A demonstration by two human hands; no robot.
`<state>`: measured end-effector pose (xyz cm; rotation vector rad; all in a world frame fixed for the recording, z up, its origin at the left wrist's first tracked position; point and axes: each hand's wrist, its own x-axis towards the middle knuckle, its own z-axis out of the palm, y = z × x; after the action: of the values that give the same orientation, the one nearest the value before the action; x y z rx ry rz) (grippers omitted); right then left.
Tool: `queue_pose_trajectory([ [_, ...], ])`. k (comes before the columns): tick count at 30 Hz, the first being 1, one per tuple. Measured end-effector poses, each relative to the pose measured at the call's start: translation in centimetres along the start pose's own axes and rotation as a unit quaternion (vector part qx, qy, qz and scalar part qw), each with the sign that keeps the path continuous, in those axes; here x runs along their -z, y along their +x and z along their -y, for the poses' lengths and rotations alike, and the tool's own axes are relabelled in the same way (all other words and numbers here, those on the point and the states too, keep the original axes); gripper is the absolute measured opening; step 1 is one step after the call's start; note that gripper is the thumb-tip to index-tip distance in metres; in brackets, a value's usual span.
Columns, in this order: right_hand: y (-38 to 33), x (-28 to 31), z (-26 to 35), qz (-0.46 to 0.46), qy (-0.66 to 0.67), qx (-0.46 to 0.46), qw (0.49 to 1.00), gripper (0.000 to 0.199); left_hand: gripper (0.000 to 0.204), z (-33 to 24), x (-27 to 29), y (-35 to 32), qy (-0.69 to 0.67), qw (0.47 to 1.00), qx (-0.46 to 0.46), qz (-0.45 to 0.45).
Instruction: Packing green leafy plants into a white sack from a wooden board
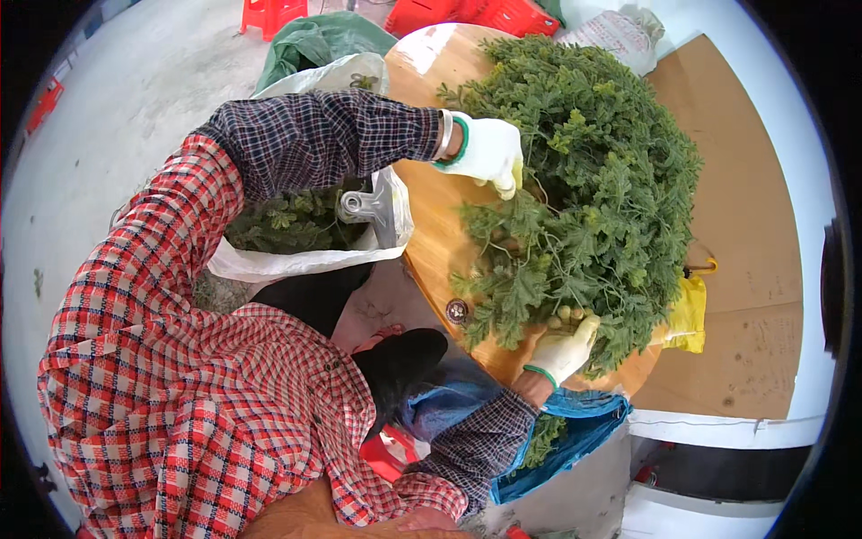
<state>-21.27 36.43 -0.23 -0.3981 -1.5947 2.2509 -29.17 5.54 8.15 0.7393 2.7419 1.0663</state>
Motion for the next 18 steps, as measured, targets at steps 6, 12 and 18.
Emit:
queue_pose_trajectory([
  [6,-1.5,-1.8,0.5,0.057,0.067,-0.041,0.995,0.029,0.028,-1.5,1.0,-0.9,-0.084,0.995,0.006,-0.05],
  [12,-6.7,-6.9,3.5,-0.06,-0.318,0.165,0.932,0.022,0.029,-4.9,1.3,-1.6,-0.023,0.999,0.01,-0.039],
  [18,-5.9,-7.8,0.8,0.012,-0.438,0.427,0.791,0.032,0.026,-8.6,-1.4,1.3,-0.131,0.991,0.022,-0.011],
])
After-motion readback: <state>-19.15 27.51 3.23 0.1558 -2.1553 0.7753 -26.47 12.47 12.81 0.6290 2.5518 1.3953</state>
